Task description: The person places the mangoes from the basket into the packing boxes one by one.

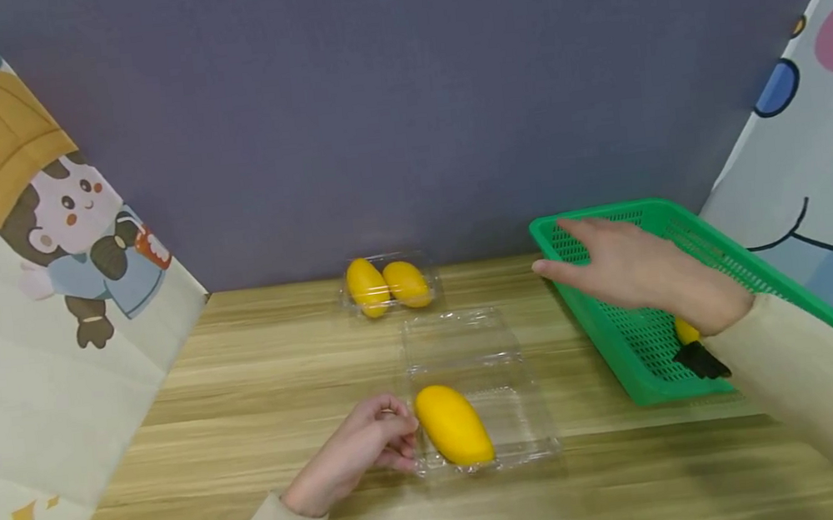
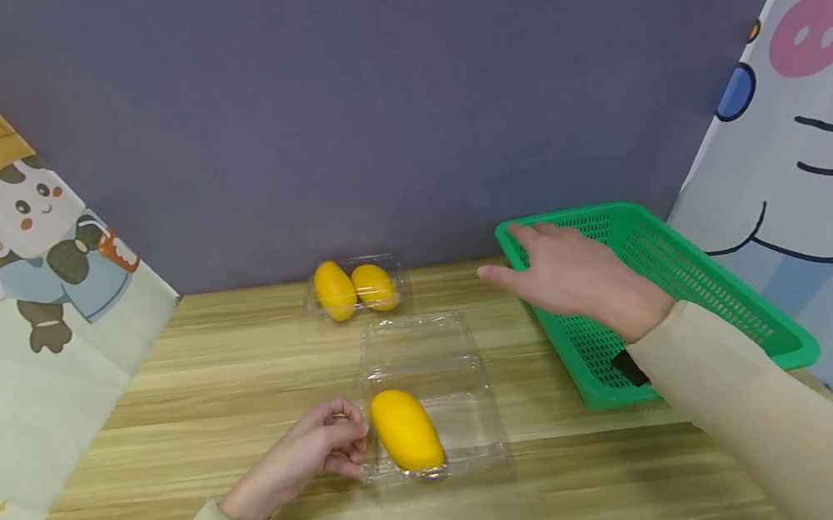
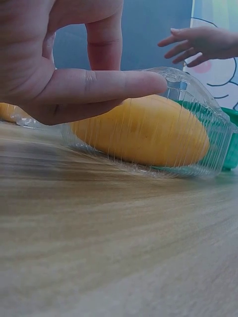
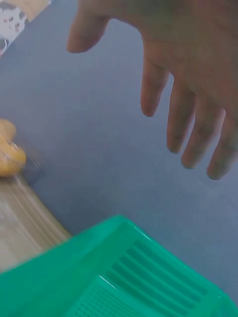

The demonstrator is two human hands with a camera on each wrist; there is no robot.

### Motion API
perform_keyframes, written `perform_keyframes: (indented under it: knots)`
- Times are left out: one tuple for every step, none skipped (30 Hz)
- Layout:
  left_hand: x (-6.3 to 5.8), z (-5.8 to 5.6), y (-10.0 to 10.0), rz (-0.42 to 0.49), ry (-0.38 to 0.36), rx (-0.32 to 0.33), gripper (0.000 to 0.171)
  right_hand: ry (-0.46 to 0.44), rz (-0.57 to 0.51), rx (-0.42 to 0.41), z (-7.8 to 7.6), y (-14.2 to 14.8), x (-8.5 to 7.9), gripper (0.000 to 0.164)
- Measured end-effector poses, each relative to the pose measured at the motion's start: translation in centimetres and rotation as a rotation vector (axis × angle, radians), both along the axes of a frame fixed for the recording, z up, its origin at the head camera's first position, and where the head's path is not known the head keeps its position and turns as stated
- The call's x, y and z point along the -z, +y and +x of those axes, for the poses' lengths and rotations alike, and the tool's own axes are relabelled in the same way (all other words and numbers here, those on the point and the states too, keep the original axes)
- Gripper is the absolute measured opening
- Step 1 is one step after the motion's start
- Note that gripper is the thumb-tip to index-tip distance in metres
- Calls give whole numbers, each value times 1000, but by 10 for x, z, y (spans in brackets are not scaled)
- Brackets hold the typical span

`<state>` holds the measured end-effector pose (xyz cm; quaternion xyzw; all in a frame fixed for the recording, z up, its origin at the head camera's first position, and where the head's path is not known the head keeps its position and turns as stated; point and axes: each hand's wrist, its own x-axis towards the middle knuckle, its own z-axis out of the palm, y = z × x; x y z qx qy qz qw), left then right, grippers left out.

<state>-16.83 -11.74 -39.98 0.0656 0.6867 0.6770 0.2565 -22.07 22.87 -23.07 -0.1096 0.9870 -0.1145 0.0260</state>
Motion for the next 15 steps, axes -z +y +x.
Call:
perform_keyframes:
  knots:
    - [0,0,0,0,-1,0,15,-7,4,2,-2,2,0,106]
    - [-1,0,0,-1,-3,-1,15,-16,11,4,-4,5,0,106]
    - [-1,1,0,-1,-4,-1,14,-22,18,2,-6,8,0,107]
    - [-1,1,0,-1,-6,-1,14,-28,25,-1,-8,10,0,107]
    - [-1,1,0,-1,-6,-1,14,-34,36,0,-10,13,1,107]
    - [-1,1,0,-1,-6,-2,14,-41,44,2,-11,16,1,108]
    - [-1,1,0,-1,-6,-2,14,-47,53,6,-13,19,2,108]
    - [-2,1,0,-2,-7,-2,14,-51,62,8,-14,21,2,108]
    - [-2,1,0,-2,-6,-2,14,-57,67,12,-15,24,3,108]
    - [-2,2,0,-2,-6,-3,14,-63,74,19,-16,27,3,108]
    - [-3,2,0,-4,-5,-3,14,-68,82,26,-17,30,3,108]
    - [-3,2,1,-4,-6,-2,14,-71,89,30,-18,32,4,108]
    - [-3,2,1,-5,-6,0,14,-72,95,34,-18,35,4,109]
    - [-3,2,1,-5,-6,1,15,-75,100,39,-19,38,4,109]
    - [-3,2,1,-5,-6,2,15,-75,108,44,-20,40,4,109]
